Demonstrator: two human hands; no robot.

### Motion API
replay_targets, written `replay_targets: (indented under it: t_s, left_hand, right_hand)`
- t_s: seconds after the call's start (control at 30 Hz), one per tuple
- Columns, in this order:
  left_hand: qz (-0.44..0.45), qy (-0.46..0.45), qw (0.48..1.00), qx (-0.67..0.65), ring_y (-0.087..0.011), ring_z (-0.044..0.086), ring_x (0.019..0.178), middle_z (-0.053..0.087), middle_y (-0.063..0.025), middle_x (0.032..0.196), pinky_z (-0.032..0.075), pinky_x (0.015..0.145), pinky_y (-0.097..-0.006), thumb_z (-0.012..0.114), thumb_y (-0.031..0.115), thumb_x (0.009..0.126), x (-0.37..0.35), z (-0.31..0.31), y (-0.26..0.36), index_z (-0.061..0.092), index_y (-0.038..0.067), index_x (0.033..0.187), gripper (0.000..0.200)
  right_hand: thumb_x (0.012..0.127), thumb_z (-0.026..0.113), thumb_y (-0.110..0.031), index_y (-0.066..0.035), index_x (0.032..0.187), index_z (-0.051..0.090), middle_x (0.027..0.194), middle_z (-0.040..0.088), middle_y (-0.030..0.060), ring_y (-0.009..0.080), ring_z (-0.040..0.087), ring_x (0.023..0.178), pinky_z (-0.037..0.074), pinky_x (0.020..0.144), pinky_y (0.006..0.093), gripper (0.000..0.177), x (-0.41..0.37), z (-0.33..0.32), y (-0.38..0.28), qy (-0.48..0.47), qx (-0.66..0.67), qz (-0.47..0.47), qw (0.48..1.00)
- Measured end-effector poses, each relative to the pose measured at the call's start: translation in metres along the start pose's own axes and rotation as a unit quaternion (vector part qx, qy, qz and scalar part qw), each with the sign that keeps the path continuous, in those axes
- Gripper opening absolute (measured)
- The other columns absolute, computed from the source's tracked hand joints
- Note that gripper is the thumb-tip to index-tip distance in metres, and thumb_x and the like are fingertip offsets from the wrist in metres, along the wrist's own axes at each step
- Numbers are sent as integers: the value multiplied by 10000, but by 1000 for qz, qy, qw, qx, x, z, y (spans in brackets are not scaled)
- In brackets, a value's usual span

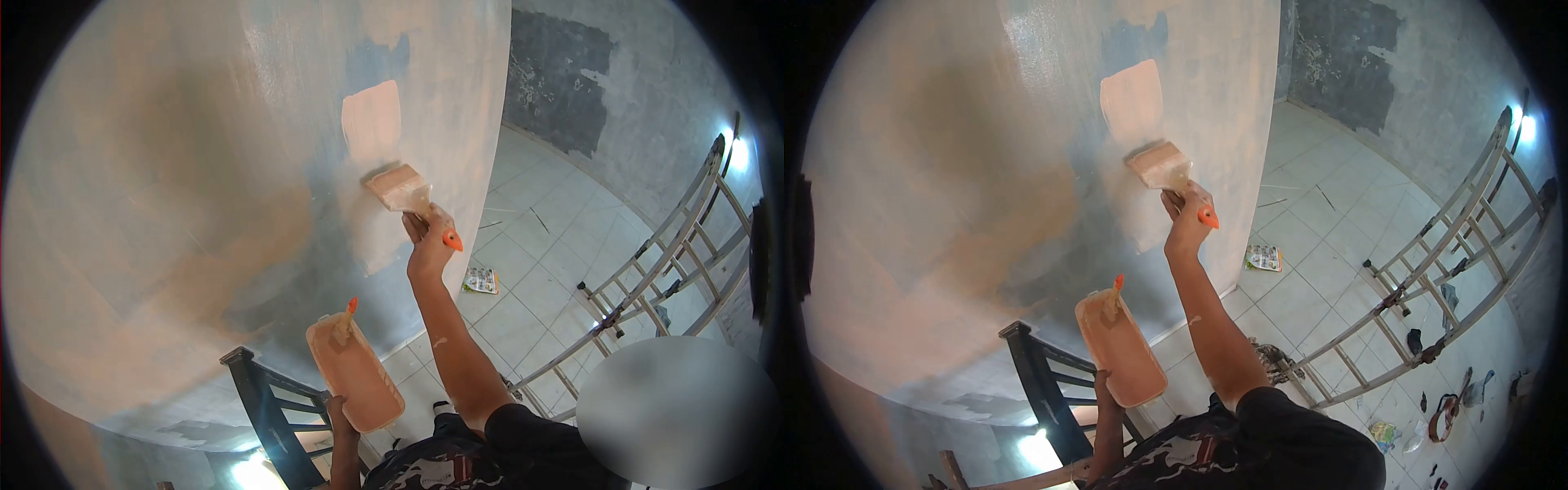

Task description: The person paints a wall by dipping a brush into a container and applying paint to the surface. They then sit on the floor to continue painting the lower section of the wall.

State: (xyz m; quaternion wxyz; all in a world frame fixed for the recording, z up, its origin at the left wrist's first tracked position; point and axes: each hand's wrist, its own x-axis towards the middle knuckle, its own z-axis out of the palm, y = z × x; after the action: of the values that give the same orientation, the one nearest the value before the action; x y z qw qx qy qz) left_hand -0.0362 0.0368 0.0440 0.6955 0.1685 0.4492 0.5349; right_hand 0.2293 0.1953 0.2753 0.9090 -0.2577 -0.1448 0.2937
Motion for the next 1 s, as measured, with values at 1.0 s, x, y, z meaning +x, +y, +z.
replay_targets:
  t_s: [1.0]
  left_hand:
    - [-4, -25, 1000, 6, -338, 586, 1037, 542, -191, 1158, 495, 891, -423, 530, 253, 716, -1, -6, 2, 449, -75, 1244, 627]
  right_hand:
    - [878, 602, -115, 49, 901, 611, 825, 629, 101, 146, 608, 701, 576, 652, 311, 166, 96, 128, -68, -77, -59, -180, 979]
